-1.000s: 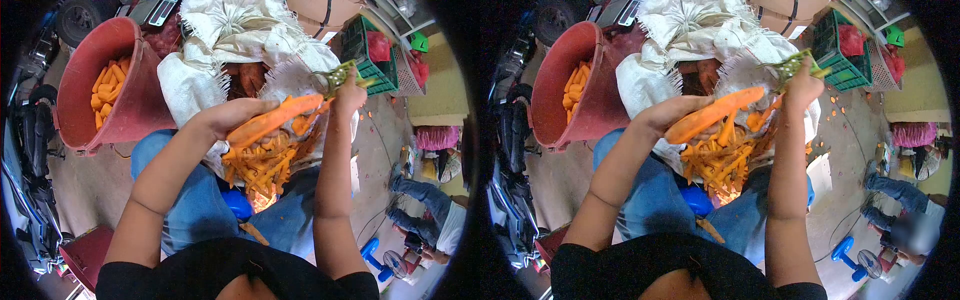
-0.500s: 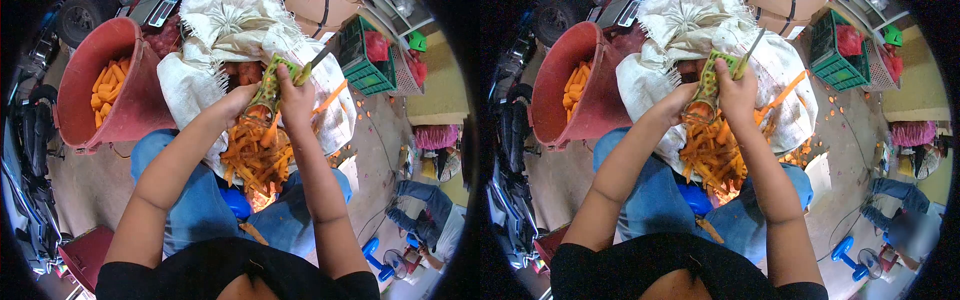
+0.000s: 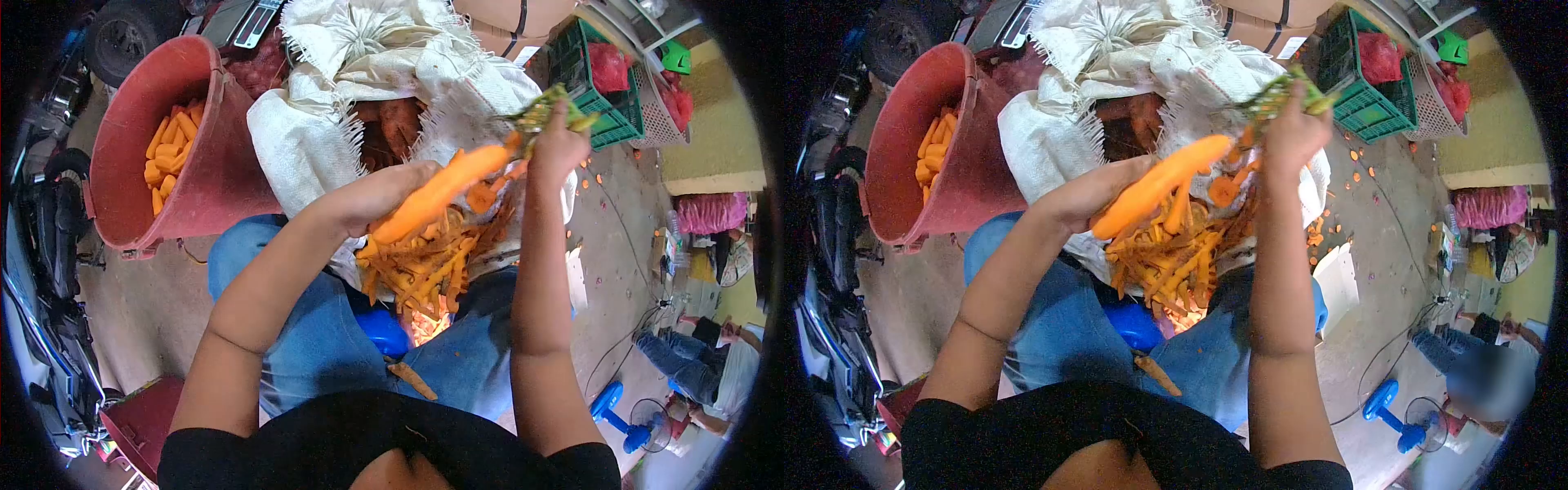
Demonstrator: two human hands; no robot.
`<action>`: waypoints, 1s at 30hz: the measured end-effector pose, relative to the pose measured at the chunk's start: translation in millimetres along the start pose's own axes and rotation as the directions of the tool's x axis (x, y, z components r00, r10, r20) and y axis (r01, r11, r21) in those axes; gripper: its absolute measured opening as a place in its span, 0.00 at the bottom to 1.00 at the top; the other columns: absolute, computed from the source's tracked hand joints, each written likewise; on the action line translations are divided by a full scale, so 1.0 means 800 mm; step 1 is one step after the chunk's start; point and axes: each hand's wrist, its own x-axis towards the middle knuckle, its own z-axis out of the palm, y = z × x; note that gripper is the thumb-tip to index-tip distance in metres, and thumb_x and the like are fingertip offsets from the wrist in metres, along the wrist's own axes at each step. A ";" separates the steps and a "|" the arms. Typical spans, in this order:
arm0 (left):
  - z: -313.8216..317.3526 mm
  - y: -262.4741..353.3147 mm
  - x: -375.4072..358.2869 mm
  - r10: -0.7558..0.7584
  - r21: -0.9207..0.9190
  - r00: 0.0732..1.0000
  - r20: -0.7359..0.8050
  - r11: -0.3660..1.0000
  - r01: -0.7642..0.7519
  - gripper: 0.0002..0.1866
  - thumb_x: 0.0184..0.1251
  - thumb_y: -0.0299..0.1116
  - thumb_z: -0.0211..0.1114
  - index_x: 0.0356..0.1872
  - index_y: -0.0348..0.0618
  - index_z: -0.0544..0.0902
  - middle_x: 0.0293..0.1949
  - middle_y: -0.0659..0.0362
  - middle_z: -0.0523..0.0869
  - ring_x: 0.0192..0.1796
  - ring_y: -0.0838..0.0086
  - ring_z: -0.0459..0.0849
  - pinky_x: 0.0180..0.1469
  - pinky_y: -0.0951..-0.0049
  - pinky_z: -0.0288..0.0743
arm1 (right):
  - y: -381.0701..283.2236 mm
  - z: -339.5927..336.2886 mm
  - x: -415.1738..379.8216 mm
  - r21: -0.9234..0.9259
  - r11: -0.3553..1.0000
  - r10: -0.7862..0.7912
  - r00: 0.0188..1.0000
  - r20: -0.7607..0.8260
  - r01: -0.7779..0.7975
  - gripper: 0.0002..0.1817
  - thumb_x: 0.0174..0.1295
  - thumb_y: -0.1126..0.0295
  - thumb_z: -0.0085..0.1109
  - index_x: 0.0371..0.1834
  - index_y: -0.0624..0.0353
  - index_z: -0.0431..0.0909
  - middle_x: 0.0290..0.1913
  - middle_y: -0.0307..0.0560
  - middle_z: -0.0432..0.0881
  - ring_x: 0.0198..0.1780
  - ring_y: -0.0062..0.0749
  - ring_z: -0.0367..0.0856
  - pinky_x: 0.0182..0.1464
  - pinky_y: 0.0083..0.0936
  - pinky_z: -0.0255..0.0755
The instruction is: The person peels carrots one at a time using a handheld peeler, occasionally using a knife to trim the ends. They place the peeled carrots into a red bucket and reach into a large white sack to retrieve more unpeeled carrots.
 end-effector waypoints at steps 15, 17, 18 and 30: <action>-0.040 0.013 0.011 0.315 0.432 0.948 -0.048 0.862 -0.265 0.18 0.56 0.46 0.54 0.37 0.41 0.69 0.24 0.63 0.71 0.23 0.81 0.71 0.27 0.83 0.66 | -0.006 0.004 -0.002 0.137 0.978 0.095 0.927 0.362 -0.154 0.15 0.54 0.62 0.52 0.27 0.68 0.73 0.21 0.40 0.74 0.23 0.19 0.68 0.27 0.18 0.64; -0.044 0.014 0.012 0.369 0.454 0.927 -0.059 0.837 -0.305 0.17 0.55 0.43 0.56 0.37 0.41 0.69 0.24 0.64 0.71 0.24 0.82 0.70 0.27 0.82 0.66 | -0.011 0.000 -0.007 -0.073 0.990 0.143 0.794 0.591 -0.124 0.15 0.55 0.61 0.50 0.26 0.64 0.74 0.19 0.41 0.73 0.22 0.20 0.68 0.27 0.21 0.63; -0.047 0.015 0.013 0.421 0.477 0.905 -0.068 0.810 -0.341 0.16 0.54 0.41 0.58 0.36 0.40 0.69 0.24 0.64 0.70 0.24 0.83 0.70 0.28 0.82 0.65 | -0.017 -0.001 -0.012 -0.103 0.994 0.088 0.732 0.676 -0.024 0.14 0.55 0.62 0.50 0.27 0.64 0.74 0.19 0.42 0.73 0.23 0.21 0.68 0.28 0.21 0.64; -0.045 0.029 0.005 0.580 0.863 0.790 -0.198 0.485 -0.140 0.17 0.47 0.35 0.60 0.38 0.37 0.73 0.28 0.58 0.77 0.30 0.80 0.74 0.35 0.79 0.68 | -0.033 0.006 -0.055 -0.116 0.976 0.047 0.340 0.939 0.186 0.11 0.53 0.65 0.50 0.27 0.65 0.69 0.19 0.47 0.70 0.23 0.28 0.67 0.29 0.26 0.62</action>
